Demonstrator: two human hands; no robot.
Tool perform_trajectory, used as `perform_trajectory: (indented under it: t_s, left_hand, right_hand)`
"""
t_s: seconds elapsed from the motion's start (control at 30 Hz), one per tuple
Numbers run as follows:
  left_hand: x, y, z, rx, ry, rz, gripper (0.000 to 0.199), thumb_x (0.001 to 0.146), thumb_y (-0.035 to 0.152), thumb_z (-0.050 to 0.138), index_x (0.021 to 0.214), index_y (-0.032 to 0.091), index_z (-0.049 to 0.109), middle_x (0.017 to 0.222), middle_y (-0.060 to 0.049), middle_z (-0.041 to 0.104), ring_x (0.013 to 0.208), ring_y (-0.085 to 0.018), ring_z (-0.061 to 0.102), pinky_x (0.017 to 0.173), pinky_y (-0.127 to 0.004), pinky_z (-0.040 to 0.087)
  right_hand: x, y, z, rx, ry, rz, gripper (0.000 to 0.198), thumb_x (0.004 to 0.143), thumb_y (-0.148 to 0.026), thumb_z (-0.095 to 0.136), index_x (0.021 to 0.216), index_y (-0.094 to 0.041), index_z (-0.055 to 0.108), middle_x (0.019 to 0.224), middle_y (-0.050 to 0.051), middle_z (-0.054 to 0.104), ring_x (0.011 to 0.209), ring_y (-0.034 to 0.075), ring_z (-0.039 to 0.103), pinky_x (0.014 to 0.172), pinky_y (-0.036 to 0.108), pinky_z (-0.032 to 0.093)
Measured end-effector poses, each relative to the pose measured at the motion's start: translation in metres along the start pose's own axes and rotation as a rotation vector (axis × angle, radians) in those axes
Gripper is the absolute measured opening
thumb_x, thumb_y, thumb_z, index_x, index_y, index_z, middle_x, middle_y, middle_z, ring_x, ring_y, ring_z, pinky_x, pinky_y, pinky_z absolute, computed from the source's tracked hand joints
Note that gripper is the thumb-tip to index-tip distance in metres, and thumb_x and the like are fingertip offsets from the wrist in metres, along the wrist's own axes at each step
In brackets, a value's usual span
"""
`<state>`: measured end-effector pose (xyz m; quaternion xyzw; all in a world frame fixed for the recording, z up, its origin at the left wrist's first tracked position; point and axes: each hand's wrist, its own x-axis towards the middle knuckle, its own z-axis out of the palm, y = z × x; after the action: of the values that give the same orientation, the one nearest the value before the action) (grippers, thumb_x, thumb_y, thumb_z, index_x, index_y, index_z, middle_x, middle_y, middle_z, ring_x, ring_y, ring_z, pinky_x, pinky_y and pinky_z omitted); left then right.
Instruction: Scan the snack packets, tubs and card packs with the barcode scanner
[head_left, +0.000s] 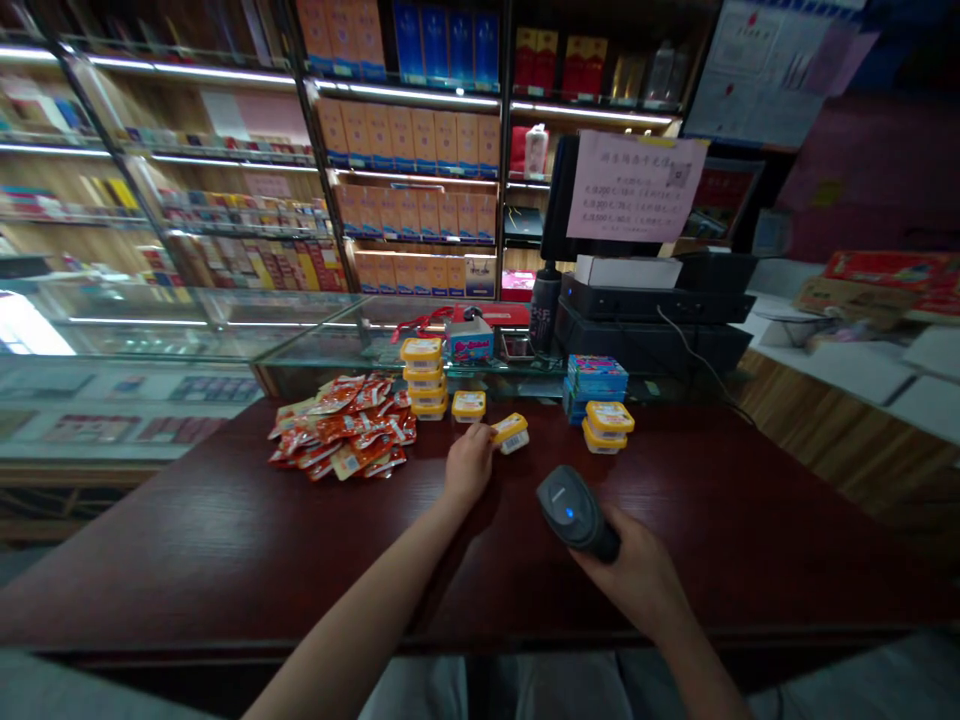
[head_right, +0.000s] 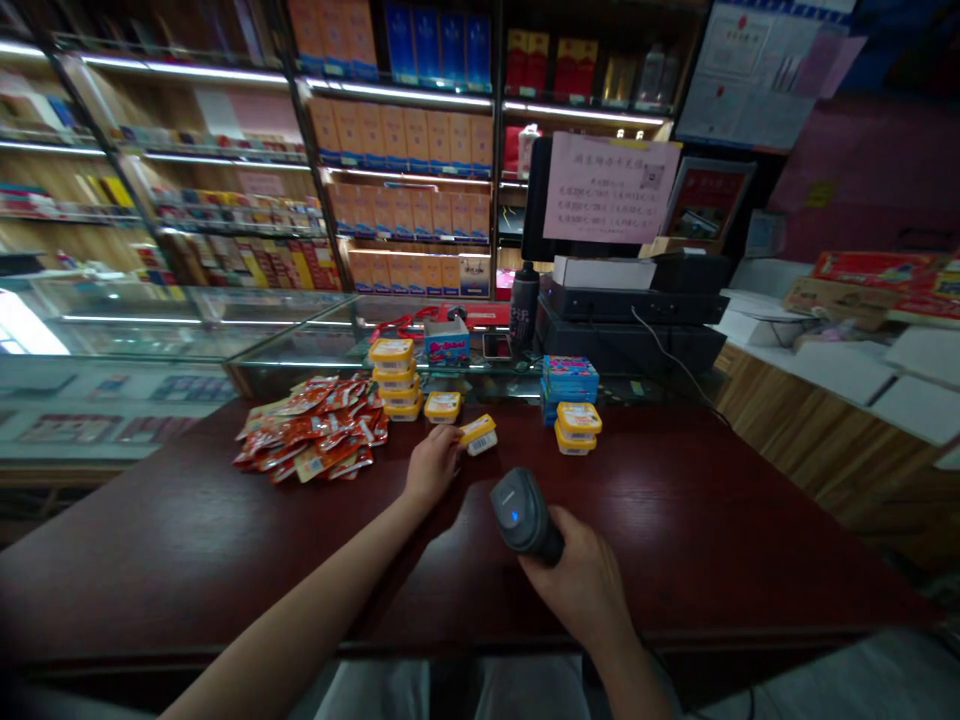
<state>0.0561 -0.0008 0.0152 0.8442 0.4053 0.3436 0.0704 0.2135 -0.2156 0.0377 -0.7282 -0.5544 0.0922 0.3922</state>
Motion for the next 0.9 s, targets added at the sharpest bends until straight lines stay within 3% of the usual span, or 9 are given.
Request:
perform_trajectory:
  t_s: [0.27, 0.43, 0.57, 0.9]
  left_hand:
    - [-0.011, -0.007, 0.0, -0.034, 0.051, -0.062, 0.01, 0.086, 0.017, 0.053, 0.095, 0.019, 0.058, 0.1, -0.005, 0.063, 0.089, -0.017, 0.062, 0.08, -0.028, 0.049]
    - [-0.011, -0.007, 0.002, -0.025, 0.032, -0.107, 0.008, 0.085, 0.017, 0.055, 0.091, 0.02, 0.059, 0.097, -0.005, 0.063, 0.089, -0.018, 0.062, 0.078, -0.028, 0.049]
    - [-0.012, -0.008, 0.003, -0.043, 0.039, -0.061, 0.012, 0.086, 0.017, 0.052, 0.096, 0.02, 0.058, 0.1, -0.005, 0.062, 0.091, -0.017, 0.061, 0.08, -0.028, 0.049]
    - [-0.013, -0.011, 0.006, -0.166, 0.09, -0.002, 0.016, 0.086, 0.015, 0.05, 0.098, 0.02, 0.058, 0.102, -0.006, 0.063, 0.095, -0.018, 0.061, 0.086, -0.03, 0.05]
  right_hand:
    - [-0.002, -0.02, 0.007, 0.042, -0.061, 0.028, 0.031, 0.078, -0.032, 0.06, 0.107, -0.024, 0.063, 0.096, 0.007, 0.073, 0.091, 0.025, 0.067, 0.08, 0.034, 0.047]
    - [-0.002, -0.02, 0.008, 0.052, -0.076, 0.055, 0.031, 0.077, -0.034, 0.061, 0.107, -0.025, 0.064, 0.091, 0.006, 0.073, 0.087, 0.026, 0.067, 0.078, 0.034, 0.048]
    - [-0.003, -0.021, 0.008, -0.005, -0.076, 0.049, 0.033, 0.078, -0.034, 0.06, 0.109, -0.025, 0.063, 0.089, 0.006, 0.073, 0.084, 0.025, 0.068, 0.072, 0.031, 0.048]
    - [0.017, -0.002, 0.013, -0.48, -0.006, -0.092, 0.028, 0.073, -0.027, 0.061, 0.101, -0.025, 0.064, 0.089, 0.002, 0.072, 0.075, 0.021, 0.067, 0.062, 0.029, 0.041]
